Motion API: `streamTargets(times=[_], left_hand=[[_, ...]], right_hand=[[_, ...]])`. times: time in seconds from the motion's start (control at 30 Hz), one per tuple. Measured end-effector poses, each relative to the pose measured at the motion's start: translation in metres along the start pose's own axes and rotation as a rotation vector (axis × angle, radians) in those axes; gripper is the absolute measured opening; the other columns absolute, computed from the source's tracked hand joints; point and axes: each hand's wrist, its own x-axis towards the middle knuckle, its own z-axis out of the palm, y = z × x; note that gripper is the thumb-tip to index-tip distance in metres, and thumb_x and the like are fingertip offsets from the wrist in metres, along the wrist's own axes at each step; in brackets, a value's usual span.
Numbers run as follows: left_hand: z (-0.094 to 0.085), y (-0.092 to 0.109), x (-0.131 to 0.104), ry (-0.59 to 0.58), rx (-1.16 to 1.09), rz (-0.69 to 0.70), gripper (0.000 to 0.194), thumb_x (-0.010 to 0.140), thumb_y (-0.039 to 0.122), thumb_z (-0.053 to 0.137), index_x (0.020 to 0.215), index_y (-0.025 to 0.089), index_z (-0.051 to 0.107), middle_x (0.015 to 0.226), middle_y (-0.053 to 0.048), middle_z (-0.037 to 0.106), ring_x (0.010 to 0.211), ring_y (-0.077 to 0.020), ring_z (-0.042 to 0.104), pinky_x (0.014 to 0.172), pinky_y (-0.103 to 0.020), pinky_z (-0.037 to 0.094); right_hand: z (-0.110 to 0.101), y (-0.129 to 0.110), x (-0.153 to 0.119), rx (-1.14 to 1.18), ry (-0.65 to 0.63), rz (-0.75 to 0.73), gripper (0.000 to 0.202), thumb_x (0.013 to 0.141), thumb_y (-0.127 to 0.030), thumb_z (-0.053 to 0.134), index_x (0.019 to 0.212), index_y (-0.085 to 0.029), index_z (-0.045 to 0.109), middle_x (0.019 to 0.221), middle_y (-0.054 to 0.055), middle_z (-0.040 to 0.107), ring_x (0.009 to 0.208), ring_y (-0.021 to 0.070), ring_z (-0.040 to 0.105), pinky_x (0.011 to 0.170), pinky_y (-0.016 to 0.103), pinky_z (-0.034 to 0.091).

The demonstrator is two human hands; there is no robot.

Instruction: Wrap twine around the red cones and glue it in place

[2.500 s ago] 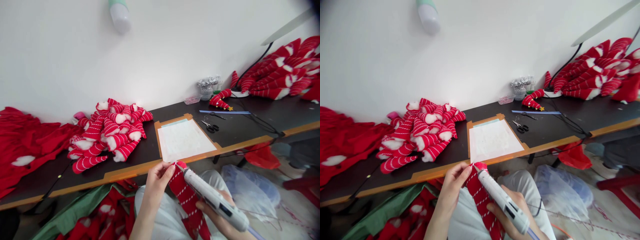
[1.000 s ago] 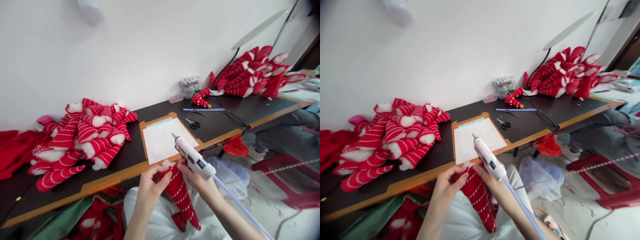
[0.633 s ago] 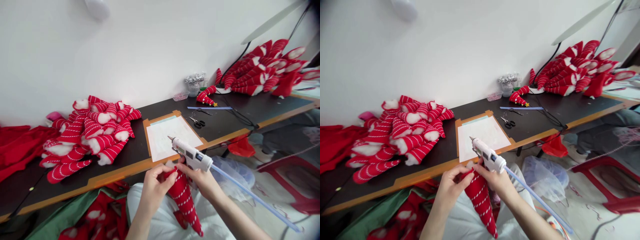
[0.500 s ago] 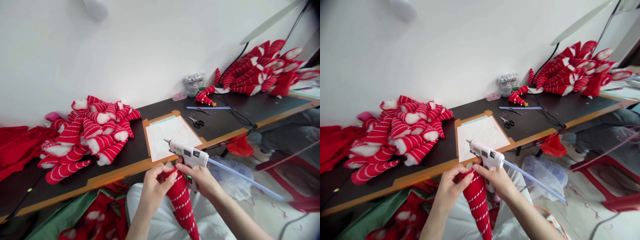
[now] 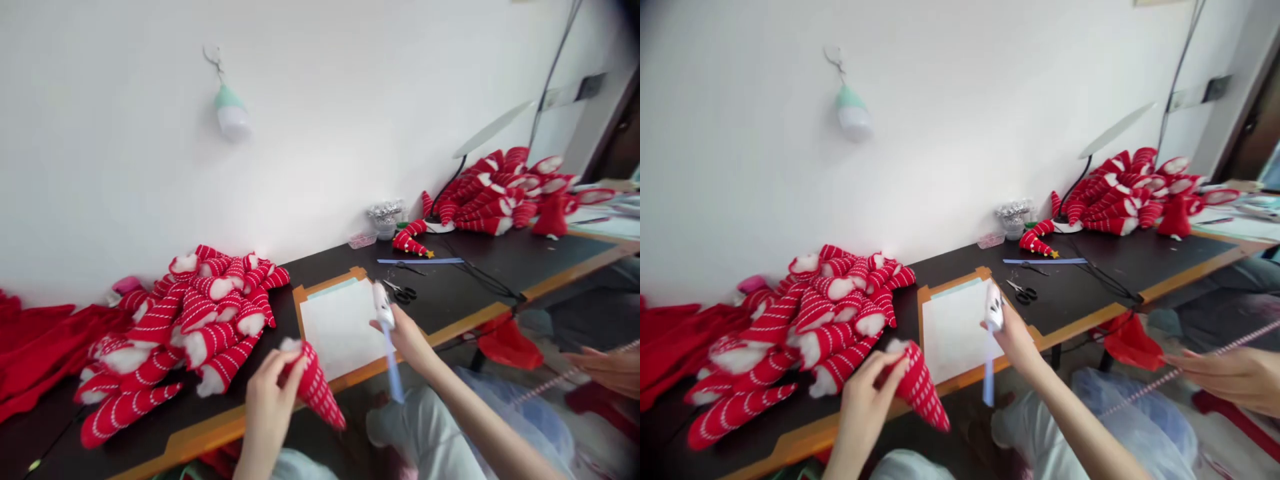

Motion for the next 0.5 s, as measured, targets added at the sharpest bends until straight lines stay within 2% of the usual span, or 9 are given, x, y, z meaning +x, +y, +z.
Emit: streamTargets(times=[0.03, 0.07, 0.13, 0.2, 0.27, 0.33, 0.4, 0.47, 0.5], left_hand=[[-0.002, -0.010, 0.020, 0.031, 0.104, 0.053, 0.031, 0.092, 0.047, 0.058, 0.095, 0.023, 0.077, 0.099, -0.007, 0.074, 0.087, -0.0245, 0.069, 0.081, -0.034, 0.054], [-0.002, -0.021, 0.042, -0.004, 0.204, 0.091, 0.031, 0.094, 0.045, 0.055, 0.098, 0.024, 0.077, 0.108, -0.008, 0.074, 0.095, -0.0267, 0.070, 0.085, -0.037, 0.054], [0.008, -0.042, 0.087, -0.096, 0.362, 0.128, 0.032, 0.095, 0.035, 0.049, 0.104, 0.021, 0.076, 0.112, -0.010, 0.074, 0.102, -0.0286, 0.070, 0.087, -0.038, 0.056], [0.023, -0.059, 0.121, -0.132, 0.423, 0.130, 0.034, 0.091, 0.027, 0.049, 0.112, 0.015, 0.074, 0.108, -0.014, 0.074, 0.099, -0.0288, 0.072, 0.088, -0.039, 0.058], [0.034, -0.068, 0.134, -0.141, 0.422, 0.140, 0.041, 0.091, 0.023, 0.045, 0.120, 0.010, 0.070, 0.114, -0.018, 0.072, 0.101, -0.0298, 0.072, 0.089, -0.042, 0.059], [0.037, -0.070, 0.121, -0.082, 0.406, 0.193, 0.046, 0.096, 0.025, 0.039, 0.129, 0.009, 0.065, 0.125, -0.021, 0.066, 0.110, -0.0322, 0.069, 0.091, -0.045, 0.059], [0.034, -0.070, 0.085, 0.082, 0.391, 0.303, 0.047, 0.101, 0.033, 0.037, 0.137, 0.012, 0.059, 0.129, -0.020, 0.063, 0.114, -0.0340, 0.067, 0.087, -0.046, 0.060], [0.035, -0.074, 0.041, 0.244, 0.346, 0.395, 0.045, 0.100, 0.033, 0.046, 0.143, 0.022, 0.055, 0.125, -0.015, 0.066, 0.105, -0.0305, 0.070, 0.079, -0.041, 0.061], [0.041, -0.079, 0.020, 0.275, 0.311, 0.446, 0.049, 0.098, 0.029, 0.052, 0.147, 0.027, 0.051, 0.119, -0.013, 0.069, 0.092, -0.0263, 0.072, 0.071, -0.036, 0.061]], right_hand=[[0.002, 0.004, 0.021, -0.069, 0.012, -0.008, 0.022, 0.082, -0.028, 0.068, 0.101, -0.017, 0.065, 0.104, 0.012, 0.070, 0.100, 0.0295, 0.064, 0.087, 0.037, 0.050], [0.005, 0.006, 0.040, -0.108, 0.017, -0.001, 0.024, 0.079, -0.022, 0.071, 0.101, -0.016, 0.065, 0.107, 0.014, 0.070, 0.106, 0.0310, 0.064, 0.092, 0.039, 0.049], [0.016, 0.006, 0.068, -0.188, 0.030, 0.038, 0.025, 0.076, -0.015, 0.073, 0.100, -0.014, 0.067, 0.109, 0.019, 0.070, 0.111, 0.0359, 0.063, 0.096, 0.044, 0.047], [0.026, 0.003, 0.082, -0.241, 0.031, 0.047, 0.025, 0.075, -0.012, 0.074, 0.099, -0.012, 0.069, 0.111, 0.022, 0.069, 0.115, 0.0391, 0.061, 0.100, 0.047, 0.046], [0.029, -0.002, 0.082, -0.268, 0.037, 0.020, 0.031, 0.076, -0.011, 0.076, 0.106, -0.010, 0.069, 0.122, 0.025, 0.065, 0.125, 0.0415, 0.055, 0.106, 0.052, 0.042], [0.026, -0.003, 0.063, -0.283, 0.057, -0.032, 0.041, 0.080, -0.013, 0.075, 0.120, -0.011, 0.065, 0.138, 0.024, 0.057, 0.138, 0.0399, 0.045, 0.114, 0.053, 0.036], [0.025, 0.005, 0.024, -0.272, 0.064, -0.114, 0.042, 0.088, -0.015, 0.067, 0.130, -0.017, 0.061, 0.145, 0.018, 0.053, 0.142, 0.0315, 0.041, 0.116, 0.047, 0.036], [0.034, 0.025, -0.028, -0.182, 0.001, -0.266, 0.029, 0.093, -0.014, 0.056, 0.120, -0.021, 0.066, 0.123, 0.012, 0.067, 0.120, 0.0235, 0.060, 0.104, 0.036, 0.048], [0.043, 0.039, -0.054, -0.121, -0.100, -0.327, 0.025, 0.092, -0.013, 0.055, 0.112, -0.022, 0.068, 0.109, 0.008, 0.071, 0.106, 0.0220, 0.066, 0.094, 0.033, 0.053]])
